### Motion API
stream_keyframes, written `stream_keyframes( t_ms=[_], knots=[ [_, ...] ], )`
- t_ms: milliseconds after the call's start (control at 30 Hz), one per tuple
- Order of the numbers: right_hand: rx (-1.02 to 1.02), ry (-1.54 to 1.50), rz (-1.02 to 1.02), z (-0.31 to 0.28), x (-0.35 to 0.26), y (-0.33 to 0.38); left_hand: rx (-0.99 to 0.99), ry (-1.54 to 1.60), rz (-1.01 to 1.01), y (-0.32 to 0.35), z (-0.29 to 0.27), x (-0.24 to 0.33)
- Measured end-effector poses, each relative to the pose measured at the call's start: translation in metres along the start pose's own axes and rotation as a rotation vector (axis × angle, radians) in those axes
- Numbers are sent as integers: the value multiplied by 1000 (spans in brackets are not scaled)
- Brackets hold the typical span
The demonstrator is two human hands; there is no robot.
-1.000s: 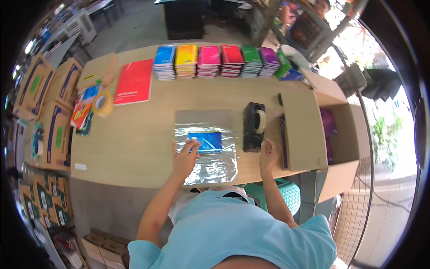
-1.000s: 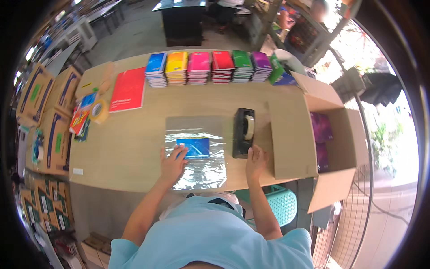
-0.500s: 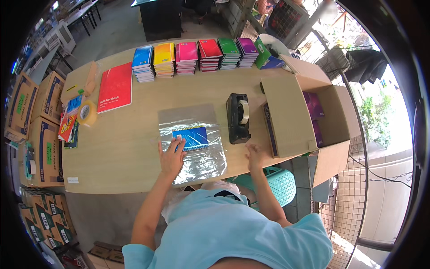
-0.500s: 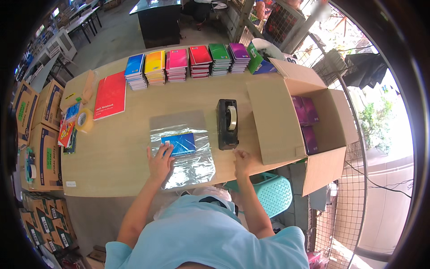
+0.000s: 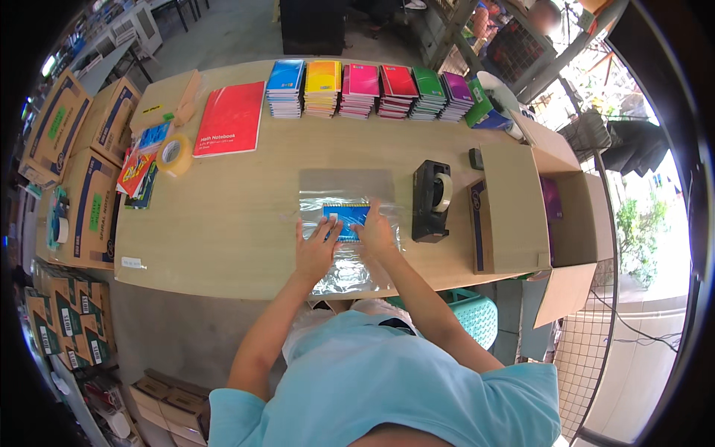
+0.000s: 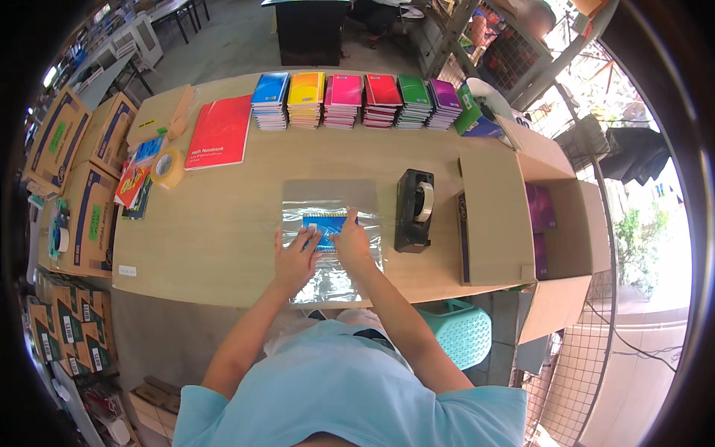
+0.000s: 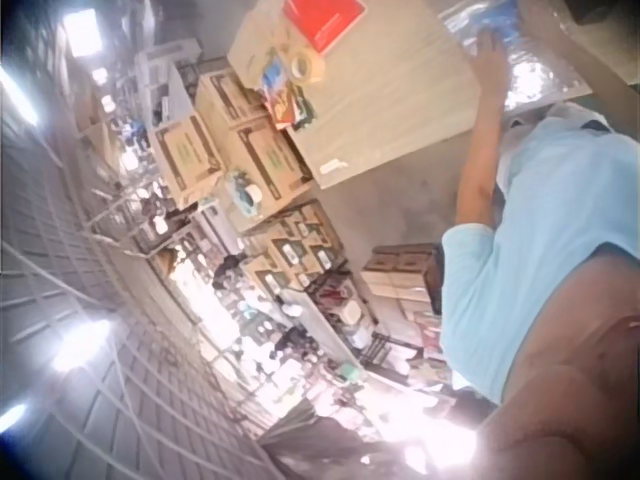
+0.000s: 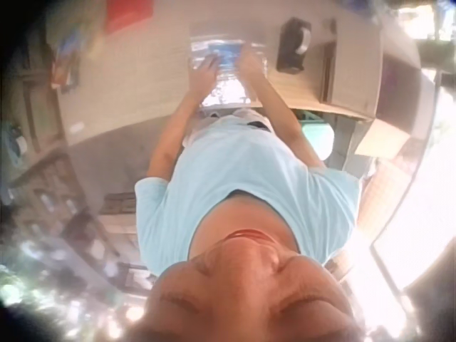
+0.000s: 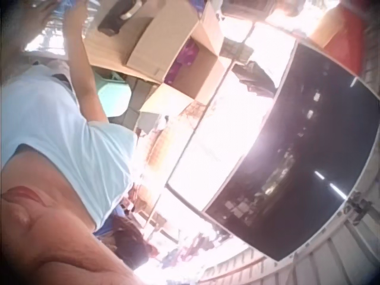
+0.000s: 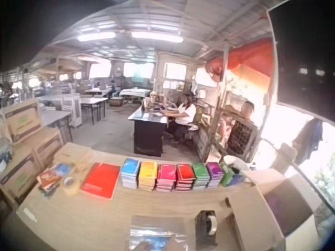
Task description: The person selects several spiral notebooks from stacks on a table, places them into a clear plastic bag, seals the bag with tape from a dispenser, and then places the wrapped notebooks into a cardboard shipping box.
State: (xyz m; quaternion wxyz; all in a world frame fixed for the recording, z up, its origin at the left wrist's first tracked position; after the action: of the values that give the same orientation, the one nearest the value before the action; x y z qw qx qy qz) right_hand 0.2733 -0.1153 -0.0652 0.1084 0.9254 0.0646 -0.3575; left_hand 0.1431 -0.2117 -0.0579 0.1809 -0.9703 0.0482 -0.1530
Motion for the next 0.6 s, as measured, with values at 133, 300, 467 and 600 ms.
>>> stream_keyframes(
  t_ms=[133, 300, 467, 600],
  knots=[
    [-98, 297, 83, -8, 14, 10, -15, 49, -19, -4, -8, 1],
    [-70, 336, 26, -10, 20, 10, -246, -95, 4, -16, -12, -1],
    [-177, 331, 140, -15, 12, 14, 126, 89, -562, 54, -23, -81],
    [157, 456, -523, -33, -40, -17, -185, 1592, -1239, 86, 56, 15]
  ],
)
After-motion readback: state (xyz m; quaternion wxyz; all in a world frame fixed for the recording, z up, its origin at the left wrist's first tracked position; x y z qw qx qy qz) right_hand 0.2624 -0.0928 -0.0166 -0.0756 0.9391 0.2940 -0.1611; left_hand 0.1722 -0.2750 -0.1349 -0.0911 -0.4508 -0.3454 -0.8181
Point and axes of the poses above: each hand's wrist, its own y-axis away from the middle knuckle, its own z-axis out of the palm, x = y × z, the point moved 8 cm from there along -y, towards the middle knuckle, and after that the axes turned 3 degrees about x, right-handed, at the moved point
